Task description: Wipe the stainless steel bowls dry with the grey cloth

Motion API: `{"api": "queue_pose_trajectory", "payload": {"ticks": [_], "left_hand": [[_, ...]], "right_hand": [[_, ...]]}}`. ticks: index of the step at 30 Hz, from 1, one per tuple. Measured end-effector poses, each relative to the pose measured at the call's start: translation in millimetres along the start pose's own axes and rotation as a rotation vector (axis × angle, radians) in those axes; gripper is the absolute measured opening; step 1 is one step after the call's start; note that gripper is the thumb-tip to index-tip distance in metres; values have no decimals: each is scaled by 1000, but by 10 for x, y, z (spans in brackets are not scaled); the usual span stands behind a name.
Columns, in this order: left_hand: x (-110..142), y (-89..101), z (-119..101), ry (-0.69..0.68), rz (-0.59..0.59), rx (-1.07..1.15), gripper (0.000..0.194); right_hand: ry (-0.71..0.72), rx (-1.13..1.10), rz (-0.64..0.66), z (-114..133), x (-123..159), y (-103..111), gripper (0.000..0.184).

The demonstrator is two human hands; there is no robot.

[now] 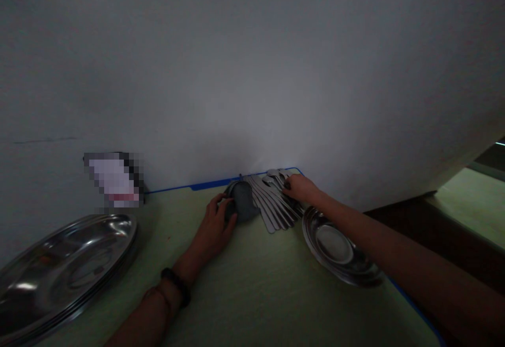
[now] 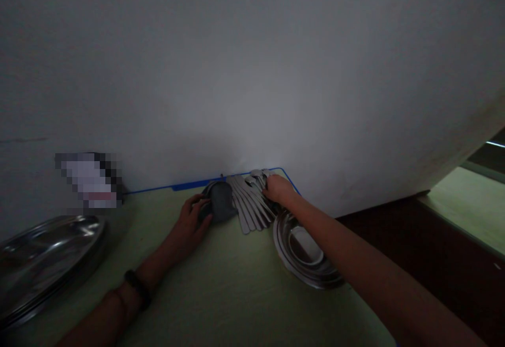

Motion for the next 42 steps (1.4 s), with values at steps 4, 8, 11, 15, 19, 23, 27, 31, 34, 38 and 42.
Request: {"api": "queue_pose_trajectory", "payload": {"ticks": [4, 8, 11, 15, 19, 23, 27, 31, 34, 38, 42], "left_hand": [[6, 7, -10, -3, 20, 2, 36], [8, 22, -38, -19, 22, 0, 36], [-21, 124, -80, -30, -23, -31, 43], [-51, 516, -189, 8, 7, -237, 46], [18, 1098, -249, 197, 214, -522, 39], [142, 1618, -34, 538, 389, -716, 43], [232, 1831, 235, 629, 510, -620, 34], [252, 1792, 238, 547, 556, -597, 21], [236, 1766, 120, 521, 564, -616, 21], [215, 1846, -30, 517, 562, -653, 20], [234, 2075, -156, 582, 444, -807, 27]], "right_hand": [[-9, -30, -29, 42, 49, 25, 26], [19, -88, -89, 215, 130, 108, 34], [33, -128, -111, 488, 145, 175, 39], [11, -180, -124, 1073, 142, 104, 47], [51, -248, -152, 1621, 256, -237, 59], [39, -250, -361, 1770, 343, -568, 56], [94, -234, -398, 1740, 303, -678, 55], [112, -223, -392, 1742, 282, -667, 54], [113, -228, -395, 1755, 286, -663, 53], [106, -229, -377, 1762, 299, -635, 53], [103, -261, -302, 1755, 319, -565, 62]]}}
Point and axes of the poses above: each hand's wrist, its own x-axis away from the middle knuckle, its own y-axis out of the back of the hand, z = x × y, the point moved 2 cm from there along -x, towards the middle knuckle
